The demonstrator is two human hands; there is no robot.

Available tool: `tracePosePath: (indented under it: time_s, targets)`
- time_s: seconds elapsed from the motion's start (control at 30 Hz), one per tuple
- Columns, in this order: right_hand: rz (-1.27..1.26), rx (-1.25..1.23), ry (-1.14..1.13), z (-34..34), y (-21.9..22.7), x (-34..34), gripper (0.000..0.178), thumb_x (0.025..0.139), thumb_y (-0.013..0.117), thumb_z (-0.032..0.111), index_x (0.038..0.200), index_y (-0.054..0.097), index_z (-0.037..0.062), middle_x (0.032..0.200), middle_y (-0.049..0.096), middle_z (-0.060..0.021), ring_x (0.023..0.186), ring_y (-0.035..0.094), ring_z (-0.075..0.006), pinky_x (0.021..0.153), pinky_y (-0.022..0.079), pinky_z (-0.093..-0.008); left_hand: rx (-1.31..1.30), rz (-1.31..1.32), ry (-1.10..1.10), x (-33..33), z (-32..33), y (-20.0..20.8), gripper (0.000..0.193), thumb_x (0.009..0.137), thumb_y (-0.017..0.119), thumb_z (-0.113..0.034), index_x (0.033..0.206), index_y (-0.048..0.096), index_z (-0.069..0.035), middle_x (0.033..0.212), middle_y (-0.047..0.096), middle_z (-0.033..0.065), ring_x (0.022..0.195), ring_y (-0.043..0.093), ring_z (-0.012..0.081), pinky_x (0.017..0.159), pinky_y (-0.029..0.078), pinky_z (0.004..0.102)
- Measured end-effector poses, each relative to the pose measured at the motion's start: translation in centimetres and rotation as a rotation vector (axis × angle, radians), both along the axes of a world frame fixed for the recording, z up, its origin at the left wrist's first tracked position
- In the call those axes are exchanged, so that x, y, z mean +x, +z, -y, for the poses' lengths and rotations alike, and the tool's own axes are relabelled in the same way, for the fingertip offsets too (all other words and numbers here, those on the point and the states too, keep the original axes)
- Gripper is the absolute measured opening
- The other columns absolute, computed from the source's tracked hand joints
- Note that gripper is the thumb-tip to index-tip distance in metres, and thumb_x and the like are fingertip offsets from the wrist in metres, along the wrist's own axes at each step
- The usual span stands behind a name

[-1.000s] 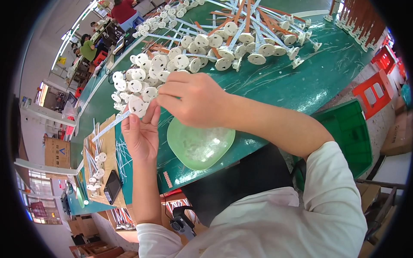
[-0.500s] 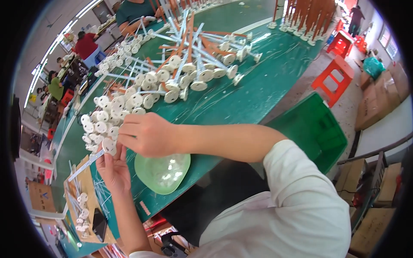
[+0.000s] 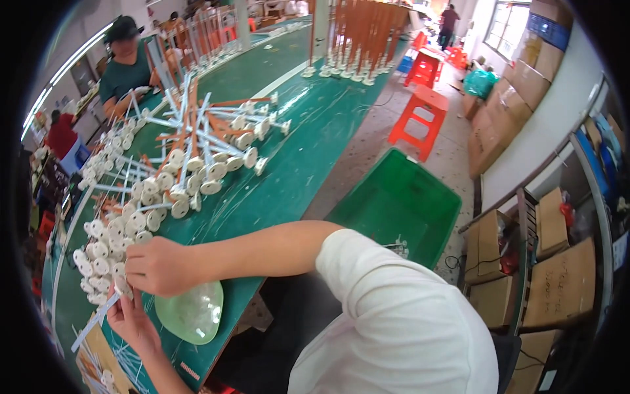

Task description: Manually assembling plastic base components with sticks and small fasteners at a factory workstation.

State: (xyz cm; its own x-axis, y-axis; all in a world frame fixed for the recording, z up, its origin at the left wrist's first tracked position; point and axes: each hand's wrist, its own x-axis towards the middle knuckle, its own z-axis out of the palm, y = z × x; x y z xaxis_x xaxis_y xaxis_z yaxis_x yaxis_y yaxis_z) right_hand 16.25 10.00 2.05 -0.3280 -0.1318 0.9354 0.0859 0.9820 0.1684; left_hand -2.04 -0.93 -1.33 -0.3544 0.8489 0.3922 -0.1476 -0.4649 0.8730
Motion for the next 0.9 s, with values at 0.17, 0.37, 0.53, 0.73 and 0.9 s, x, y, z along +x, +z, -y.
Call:
tracePosePath:
  time_s: [0.17, 0.37, 0.53, 0.73, 0.9]
  targets:
    - [-0.075, -0.039, 0.039, 0.1, -0.1, 0.3, 0.016, 0.059, 0.064, 0.01, 0.071, 0.058, 0.0012, 0.076, 0.054, -0.0062, 0.07, 0.056, -0.0234, 0.044, 0.046, -0.0329, -0.015, 0.023, -0.025, 0.5, -0.5, 0.4, 0.043, 0.093, 0.06, 0.0, 0.133, 0.048, 0.009, 0.122, 0.06, 0.0176, 0.114, 0.061, 0.0221, 0.103, 0.05, 0.0382]
    - [-0.147, -0.128, 0.014, 0.2, -0.4, -0.4, 0.015, 0.059, 0.069, 0.011, 0.068, 0.06, 0.0034, 0.074, 0.057, -0.0059, 0.07, 0.056, -0.0243, 0.047, 0.048, -0.0343, -0.013, -0.078, -0.058, -1.0, -0.8, -1.0, 0.039, 0.099, 0.053, -0.004, 0.136, 0.046, 0.009, 0.128, 0.057, 0.0166, 0.12, 0.058, 0.0236, 0.108, 0.046, 0.0377]
    - [-0.144, -0.198, 0.015, 0.1, -0.7, -0.4, 0.015, 0.063, 0.071, 0.01, 0.072, 0.061, 0.0038, 0.075, 0.058, -0.0057, 0.071, 0.058, -0.0239, 0.048, 0.048, -0.0341, -0.036, -0.137, 0.007, -0.3, -0.8, -0.2, 0.039, 0.097, 0.054, -0.001, 0.135, 0.047, 0.009, 0.132, 0.055, 0.0184, 0.122, 0.057, 0.0246, 0.108, 0.046, 0.037]
    - [-0.146, -0.255, 0.029, 0.1, -0.3, -0.3, 0.017, 0.064, 0.073, 0.008, 0.075, 0.061, 0.0035, 0.078, 0.06, -0.0059, 0.072, 0.058, -0.0243, 0.049, 0.048, -0.0339, -0.046, -0.206, -0.006, -0.9, -0.9, -0.5, 0.04, 0.094, 0.058, 0.0, 0.133, 0.049, 0.009, 0.133, 0.056, 0.0199, 0.121, 0.057, 0.0238, 0.105, 0.046, 0.0367]
    - [-0.12, -0.304, 0.036, 0.4, -0.2, -0.1, 0.015, 0.066, 0.071, 0.011, 0.075, 0.061, 0.0045, 0.08, 0.063, -0.0066, 0.073, 0.061, -0.0253, 0.059, 0.052, -0.0357, -0.043, -0.196, -0.013, 0.8, -0.2, 0.2, 0.045, 0.089, 0.064, 0.001, 0.131, 0.05, 0.009, 0.124, 0.059, 0.0183, 0.113, 0.061, 0.0216, 0.1, 0.051, 0.0356]
